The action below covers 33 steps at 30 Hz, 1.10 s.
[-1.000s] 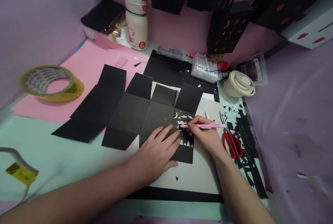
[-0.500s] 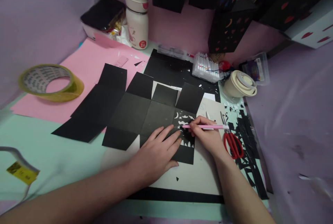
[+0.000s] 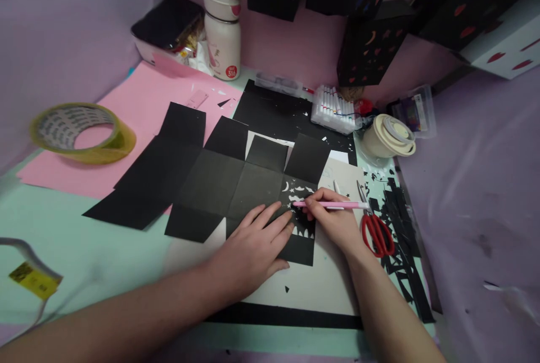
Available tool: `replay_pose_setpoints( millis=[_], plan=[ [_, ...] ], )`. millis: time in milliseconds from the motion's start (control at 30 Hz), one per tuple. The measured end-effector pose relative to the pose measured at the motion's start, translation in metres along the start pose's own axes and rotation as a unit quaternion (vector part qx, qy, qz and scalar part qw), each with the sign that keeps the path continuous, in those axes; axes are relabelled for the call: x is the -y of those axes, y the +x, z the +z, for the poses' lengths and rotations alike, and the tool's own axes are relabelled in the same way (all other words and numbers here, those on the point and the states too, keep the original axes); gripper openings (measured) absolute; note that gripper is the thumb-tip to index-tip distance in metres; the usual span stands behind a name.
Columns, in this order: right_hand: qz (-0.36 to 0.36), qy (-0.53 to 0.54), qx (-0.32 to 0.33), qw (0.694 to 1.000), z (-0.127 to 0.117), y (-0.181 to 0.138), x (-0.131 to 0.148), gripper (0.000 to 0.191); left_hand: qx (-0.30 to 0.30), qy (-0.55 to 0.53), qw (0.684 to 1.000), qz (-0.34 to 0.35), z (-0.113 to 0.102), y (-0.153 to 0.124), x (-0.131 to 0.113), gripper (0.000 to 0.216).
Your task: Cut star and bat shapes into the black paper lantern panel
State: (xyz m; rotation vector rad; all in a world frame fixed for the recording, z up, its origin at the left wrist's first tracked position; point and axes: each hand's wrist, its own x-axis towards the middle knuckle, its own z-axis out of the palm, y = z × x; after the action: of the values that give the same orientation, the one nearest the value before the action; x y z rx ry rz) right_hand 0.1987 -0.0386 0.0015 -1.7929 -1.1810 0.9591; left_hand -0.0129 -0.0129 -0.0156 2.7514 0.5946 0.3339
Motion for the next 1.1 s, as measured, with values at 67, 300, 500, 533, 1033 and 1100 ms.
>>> replay_pose_setpoints(
  millis=[67, 300, 500, 533, 1033, 1100],
  plan=[
    [0.001, 0.001, 0.000, 1.000, 0.0000, -0.0003, 0.0004, 0.017, 0.003, 0.003, 1.000, 0.000, -0.0001, -0.0001, -0.0001, 0.052],
    [-0.002, -0.007, -0.008, 1.000, -0.0012, -0.0001, 0.0002, 0.017, -0.002, 0.002, 1.000, 0.001, -0.0009, -0.0003, -0.0001, 0.052],
    [0.000, -0.012, -0.012, 1.000, -0.0012, 0.0000, 0.0016, 0.017, 0.004, 0.000, 1.000, 0.000, -0.0010, 0.0007, -0.0004, 0.050],
    [0.000, -0.010, -0.013, 1.000, -0.0014, -0.0002, 0.0013, 0.017, 0.004, -0.001, 1.000, 0.000, -0.0010, 0.0007, -0.0005, 0.050],
    [0.002, 0.006, 0.008, 1.000, -0.0010, -0.0019, 0.0013, 0.013, 0.009, 0.005, 1.000, -0.001, -0.0020, 0.0013, -0.0009, 0.054],
    [0.002, 0.001, 0.008, 1.000, -0.0011, -0.0015, 0.0008, 0.013, 0.008, 0.005, 1.000, 0.000, -0.0014, 0.0010, -0.0008, 0.055]
  ],
)
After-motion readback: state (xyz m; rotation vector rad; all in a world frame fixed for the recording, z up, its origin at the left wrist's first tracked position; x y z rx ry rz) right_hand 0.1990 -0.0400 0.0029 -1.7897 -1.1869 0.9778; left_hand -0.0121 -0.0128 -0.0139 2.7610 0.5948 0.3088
